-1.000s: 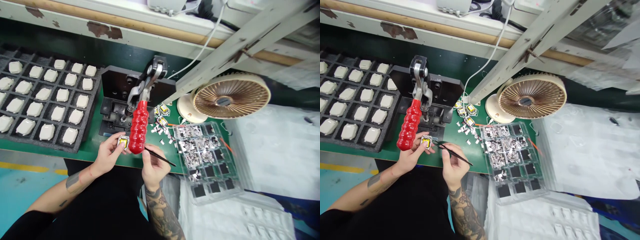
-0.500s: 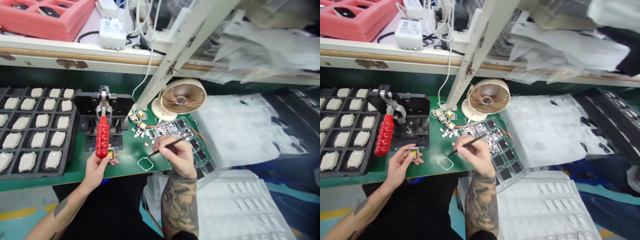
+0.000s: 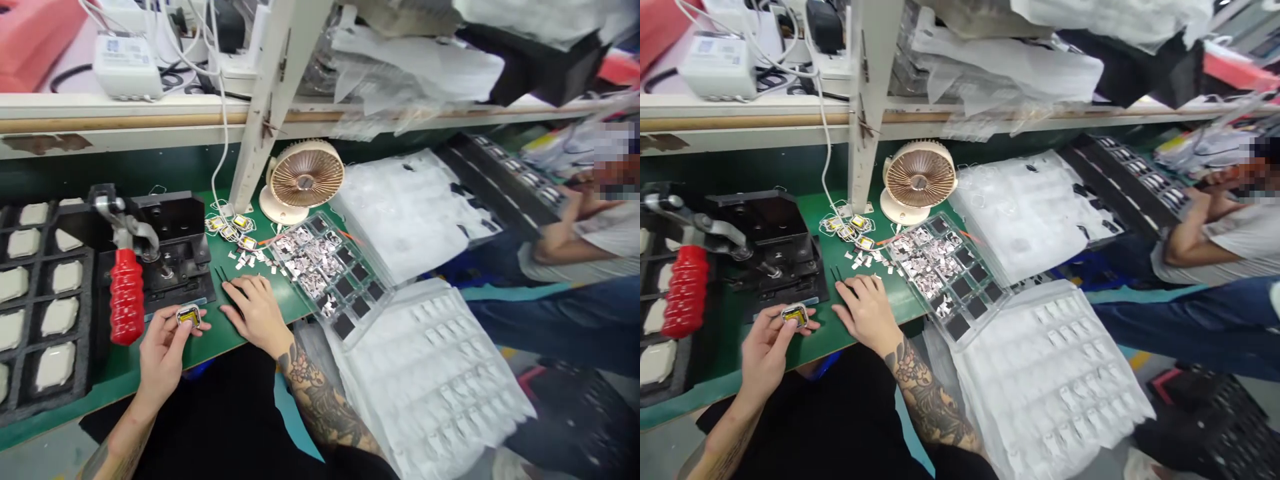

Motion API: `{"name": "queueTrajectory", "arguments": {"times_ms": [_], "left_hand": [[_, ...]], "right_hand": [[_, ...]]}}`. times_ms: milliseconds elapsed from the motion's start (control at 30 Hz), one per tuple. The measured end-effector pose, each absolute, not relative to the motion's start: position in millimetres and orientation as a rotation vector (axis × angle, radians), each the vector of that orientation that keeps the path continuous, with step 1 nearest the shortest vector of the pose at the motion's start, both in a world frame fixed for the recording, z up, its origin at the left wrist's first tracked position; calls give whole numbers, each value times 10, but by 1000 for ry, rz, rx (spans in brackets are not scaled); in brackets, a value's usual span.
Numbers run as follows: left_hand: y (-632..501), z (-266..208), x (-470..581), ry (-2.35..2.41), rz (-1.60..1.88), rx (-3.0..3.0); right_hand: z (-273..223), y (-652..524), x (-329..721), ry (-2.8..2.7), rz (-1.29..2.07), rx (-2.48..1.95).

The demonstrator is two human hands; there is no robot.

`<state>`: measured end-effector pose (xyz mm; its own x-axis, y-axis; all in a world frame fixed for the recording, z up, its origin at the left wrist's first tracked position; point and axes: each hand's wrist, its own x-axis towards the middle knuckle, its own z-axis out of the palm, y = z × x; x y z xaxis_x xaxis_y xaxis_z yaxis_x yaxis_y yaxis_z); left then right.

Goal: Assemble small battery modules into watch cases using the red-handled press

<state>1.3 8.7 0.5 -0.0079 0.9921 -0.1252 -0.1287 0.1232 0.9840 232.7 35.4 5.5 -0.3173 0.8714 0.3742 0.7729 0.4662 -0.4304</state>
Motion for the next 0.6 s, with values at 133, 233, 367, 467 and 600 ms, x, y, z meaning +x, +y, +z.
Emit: {"name": "queueTrajectory", "arguments": {"times_ms": [133,233,367,467,600], "left_hand": [[101,-16,10,1181,1150,1069],[105,-9,22,1179,1136,1126],[103,-4,33,1191,1128,1187],[83,-25,15,1211,1125,1228],[41,-98,-41,1222,1103,1297]], "right_hand": [[90,265,2573,-2148,261,-1381],[201,458,2942,-1896,39,-1587],[334,893,3380,-1828,-207,-2050],[326,1152,3465,-1960,-171,-2190],[240,1278,3423,-1999,-133,-2227]]}}
